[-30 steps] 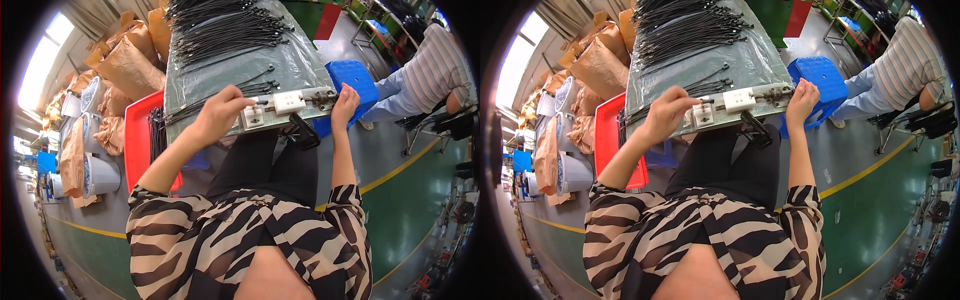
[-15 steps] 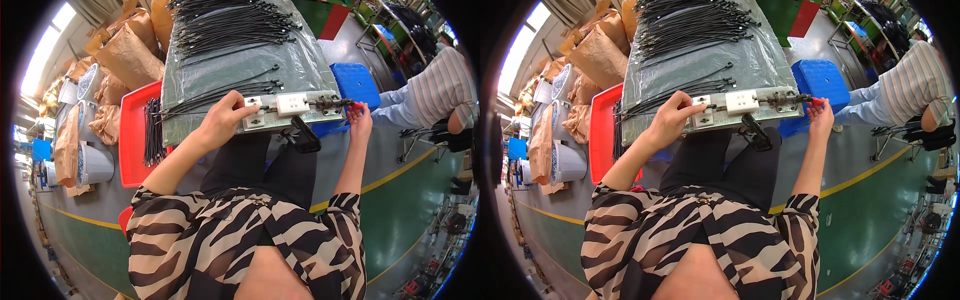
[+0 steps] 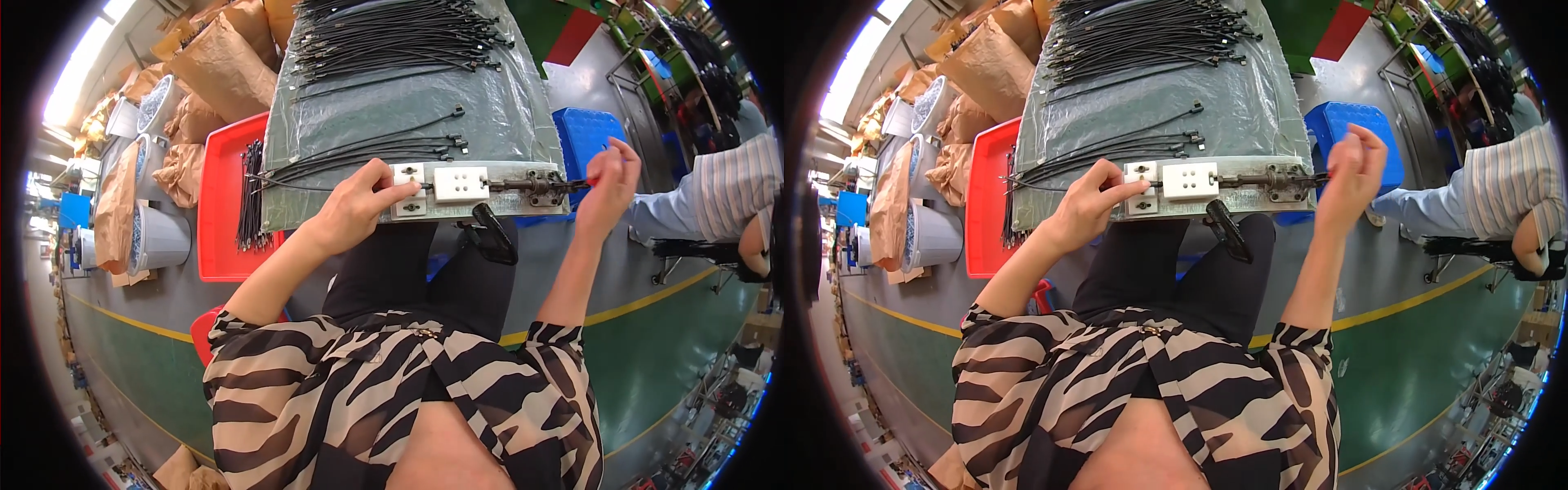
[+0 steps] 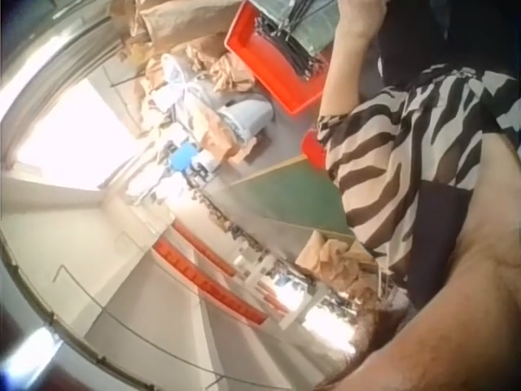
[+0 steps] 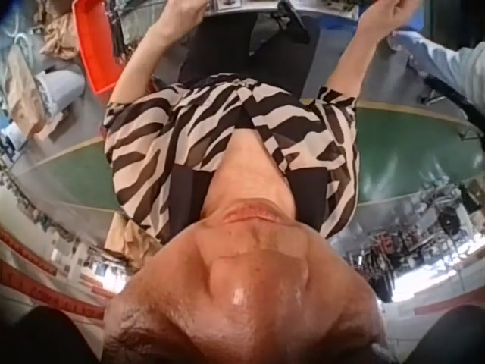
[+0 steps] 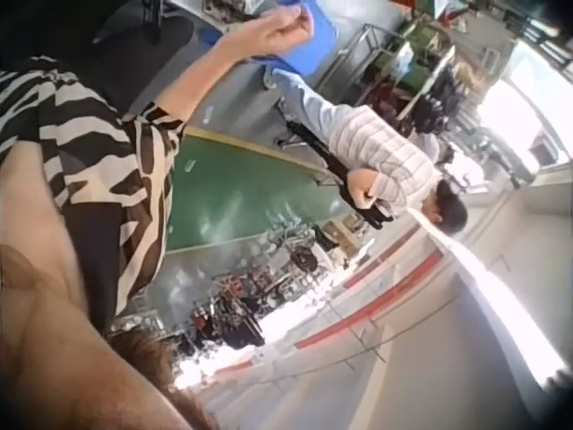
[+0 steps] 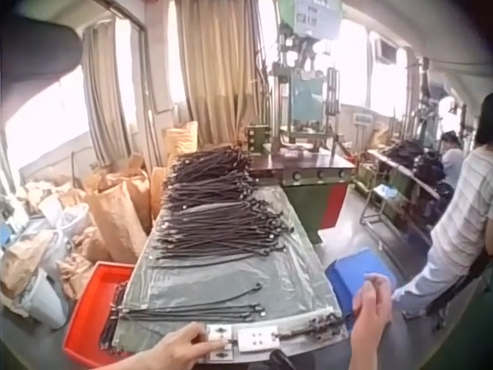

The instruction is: Using a manual bench-mounted crimping tool to process bundles of electrical cables.

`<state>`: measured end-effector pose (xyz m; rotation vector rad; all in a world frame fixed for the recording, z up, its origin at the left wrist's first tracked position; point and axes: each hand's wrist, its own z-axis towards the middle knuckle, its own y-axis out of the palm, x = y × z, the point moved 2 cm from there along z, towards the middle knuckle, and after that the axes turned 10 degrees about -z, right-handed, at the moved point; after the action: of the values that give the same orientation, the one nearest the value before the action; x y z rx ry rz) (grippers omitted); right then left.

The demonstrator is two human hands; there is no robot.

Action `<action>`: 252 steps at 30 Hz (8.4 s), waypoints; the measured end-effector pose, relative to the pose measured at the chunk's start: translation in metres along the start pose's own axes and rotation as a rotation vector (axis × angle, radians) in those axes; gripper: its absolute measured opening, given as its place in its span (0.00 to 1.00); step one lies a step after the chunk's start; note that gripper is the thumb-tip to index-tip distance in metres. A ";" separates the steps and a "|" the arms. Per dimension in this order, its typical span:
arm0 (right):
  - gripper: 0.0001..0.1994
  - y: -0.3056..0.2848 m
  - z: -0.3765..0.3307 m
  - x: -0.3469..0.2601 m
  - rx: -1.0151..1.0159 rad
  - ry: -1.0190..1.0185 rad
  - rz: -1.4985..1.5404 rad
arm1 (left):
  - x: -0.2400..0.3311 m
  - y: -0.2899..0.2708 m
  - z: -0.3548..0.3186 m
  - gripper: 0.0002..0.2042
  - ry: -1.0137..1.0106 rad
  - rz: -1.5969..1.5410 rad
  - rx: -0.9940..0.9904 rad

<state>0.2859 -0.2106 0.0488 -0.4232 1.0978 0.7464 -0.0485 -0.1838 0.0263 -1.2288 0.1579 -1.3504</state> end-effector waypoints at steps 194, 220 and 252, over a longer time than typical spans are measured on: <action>0.06 -0.021 0.019 0.013 0.178 0.027 0.247 | -0.027 -0.036 0.065 0.15 0.144 -0.041 0.065; 0.07 -0.021 0.015 0.015 0.247 -0.010 0.159 | -0.053 -0.023 0.130 0.09 0.207 -0.051 -0.071; 0.07 0.008 -0.013 -0.003 0.124 -0.239 -0.330 | 0.005 -0.034 0.015 0.31 0.005 0.122 -0.407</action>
<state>0.2705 -0.2143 0.0461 -0.3865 0.8188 0.4220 -0.0580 -0.1704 0.0601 -1.5262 0.5243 -1.2501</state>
